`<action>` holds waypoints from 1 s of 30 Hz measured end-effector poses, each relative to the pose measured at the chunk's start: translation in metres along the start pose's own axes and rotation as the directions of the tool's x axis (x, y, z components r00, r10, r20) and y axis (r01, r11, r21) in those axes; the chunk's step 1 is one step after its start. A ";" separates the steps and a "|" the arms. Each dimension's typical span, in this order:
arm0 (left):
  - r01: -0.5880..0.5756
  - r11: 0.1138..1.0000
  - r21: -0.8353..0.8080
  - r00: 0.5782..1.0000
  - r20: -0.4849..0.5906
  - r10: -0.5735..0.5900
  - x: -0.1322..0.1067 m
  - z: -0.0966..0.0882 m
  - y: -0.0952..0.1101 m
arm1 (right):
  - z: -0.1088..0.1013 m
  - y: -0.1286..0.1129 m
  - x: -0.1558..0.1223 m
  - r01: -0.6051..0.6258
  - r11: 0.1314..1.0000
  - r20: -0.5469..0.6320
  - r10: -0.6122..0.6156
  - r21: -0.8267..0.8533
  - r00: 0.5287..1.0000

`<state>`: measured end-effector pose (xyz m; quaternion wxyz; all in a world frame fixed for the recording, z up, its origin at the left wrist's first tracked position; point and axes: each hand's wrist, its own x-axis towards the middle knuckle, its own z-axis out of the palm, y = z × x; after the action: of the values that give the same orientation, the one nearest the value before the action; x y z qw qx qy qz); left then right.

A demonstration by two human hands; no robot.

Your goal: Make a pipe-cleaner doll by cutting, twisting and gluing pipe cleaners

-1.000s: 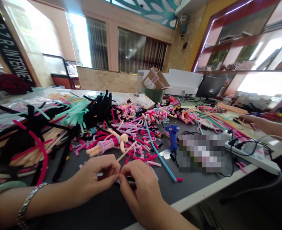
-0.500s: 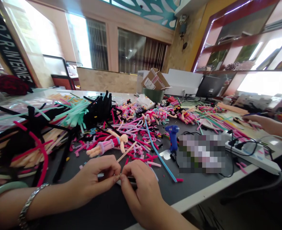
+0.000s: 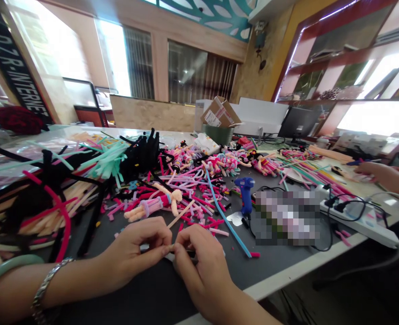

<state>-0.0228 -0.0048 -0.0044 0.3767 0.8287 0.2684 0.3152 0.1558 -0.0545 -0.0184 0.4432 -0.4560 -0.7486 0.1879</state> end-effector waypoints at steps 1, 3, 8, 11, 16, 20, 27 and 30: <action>0.003 1.000 -0.011 1.000 -0.001 -0.003 0.000 0.000 0.000 | 0.000 0.000 0.000 -0.019 1.000 0.005 0.019 0.012 1.000; 0.011 0.999 -0.035 1.000 -0.004 -0.011 0.001 0.000 -0.001 | -0.001 0.000 0.001 -0.052 0.998 0.012 0.051 0.037 0.999; 0.007 0.995 -0.100 0.999 -0.040 -0.011 0.002 0.000 -0.002 | -0.002 0.001 0.003 -0.128 0.983 0.026 0.125 0.129 0.992; 0.027 0.991 -0.133 0.997 -0.063 -0.036 0.001 0.002 -0.002 | -0.002 0.003 0.004 -0.171 0.969 0.029 0.169 0.177 0.985; 0.072 0.981 -0.181 0.994 -0.069 -0.086 0.002 0.002 -0.002 | -0.003 0.001 0.007 -0.175 0.972 0.030 0.173 0.157 0.985; 0.095 0.975 -0.203 0.992 -0.068 -0.110 0.002 0.002 -0.002 | -0.008 -0.004 0.012 -0.121 0.992 0.014 0.121 0.042 0.993; 0.146 0.960 -0.237 0.985 -0.054 -0.164 0.002 0.003 -0.001 | -0.062 0.018 0.031 -0.278 0.744 -0.045 0.318 -0.608 0.947; 0.152 0.957 -0.248 0.985 -0.045 -0.168 0.001 0.004 -0.002 | -0.094 0.044 0.039 -0.404 0.424 -0.191 0.461 -0.810 0.866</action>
<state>-0.0193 -0.0045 -0.0078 0.4905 0.7410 0.3063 0.3413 0.2497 -0.0101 0.0216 0.0880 -0.7798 -0.6162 -0.0666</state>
